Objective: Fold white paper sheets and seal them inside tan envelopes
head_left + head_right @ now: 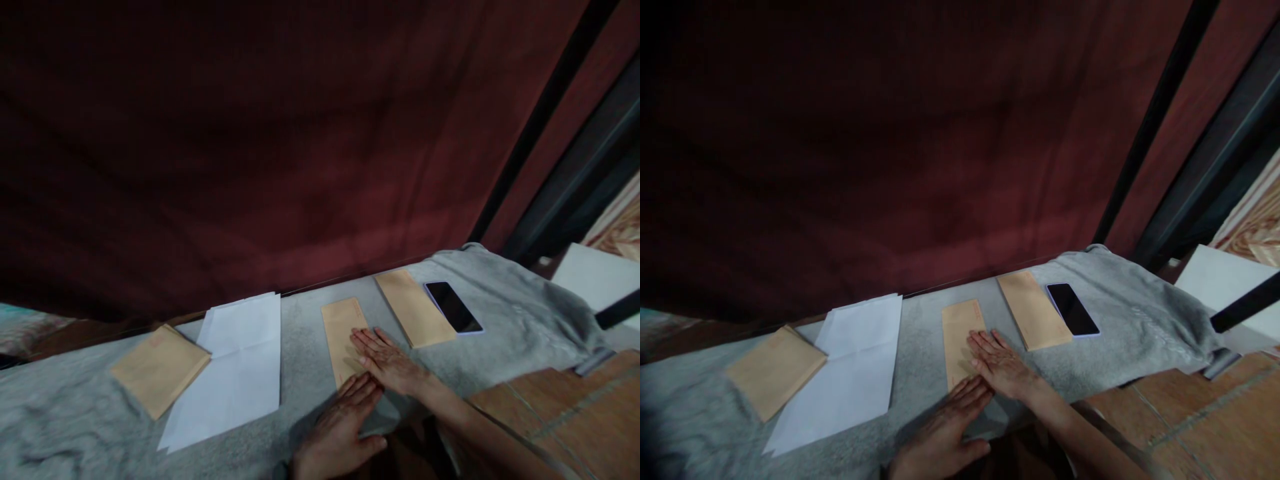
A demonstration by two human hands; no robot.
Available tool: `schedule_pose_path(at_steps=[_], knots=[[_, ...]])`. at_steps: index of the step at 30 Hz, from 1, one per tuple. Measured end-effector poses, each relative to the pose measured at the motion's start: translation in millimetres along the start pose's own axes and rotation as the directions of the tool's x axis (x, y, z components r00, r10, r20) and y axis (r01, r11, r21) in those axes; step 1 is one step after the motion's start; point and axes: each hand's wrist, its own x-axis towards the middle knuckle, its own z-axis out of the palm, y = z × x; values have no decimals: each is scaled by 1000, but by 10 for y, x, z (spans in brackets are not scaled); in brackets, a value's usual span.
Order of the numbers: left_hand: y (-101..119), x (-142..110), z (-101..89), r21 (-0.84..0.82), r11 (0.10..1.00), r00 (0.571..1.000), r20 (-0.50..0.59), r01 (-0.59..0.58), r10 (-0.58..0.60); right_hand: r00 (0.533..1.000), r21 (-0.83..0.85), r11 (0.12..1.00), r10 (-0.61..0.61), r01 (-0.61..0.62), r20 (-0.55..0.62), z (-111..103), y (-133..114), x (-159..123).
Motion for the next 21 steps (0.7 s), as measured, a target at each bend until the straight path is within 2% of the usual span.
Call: schedule_pose_path(at_steps=[5,8,11,14,16,18,19,21], knots=[[-44,-42,-168,-185,983,997,-80,-11,-4,996,-4,996,-90,90,-17,-71,-131,-193],[-83,-41,-211,-318,948,981,-176,18,-78,987,-36,988,-151,149,-54,-91,-218,-329],[-146,6,-217,-360,928,940,-274,93,-201,977,-63,979,-198,194,-73,-106,-296,-446],[-199,101,-210,-364,928,887,-398,82,-235,973,-78,974,-220,215,-63,-120,-366,-536],[-227,181,-196,-326,944,844,-492,49,-214,973,-72,973,-223,219,-50,-121,-403,-584],[-259,270,-165,-209,976,814,-557,54,-165,973,-56,973,-225,223,-41,-104,-429,-625],[-277,316,-143,-127,989,809,-572,76,-136,973,-46,973,-229,228,-33,-88,-437,-645],[-311,413,-95,48,989,826,-557,139,-89,970,-25,970,-241,241,-10,-45,-449,-683]])
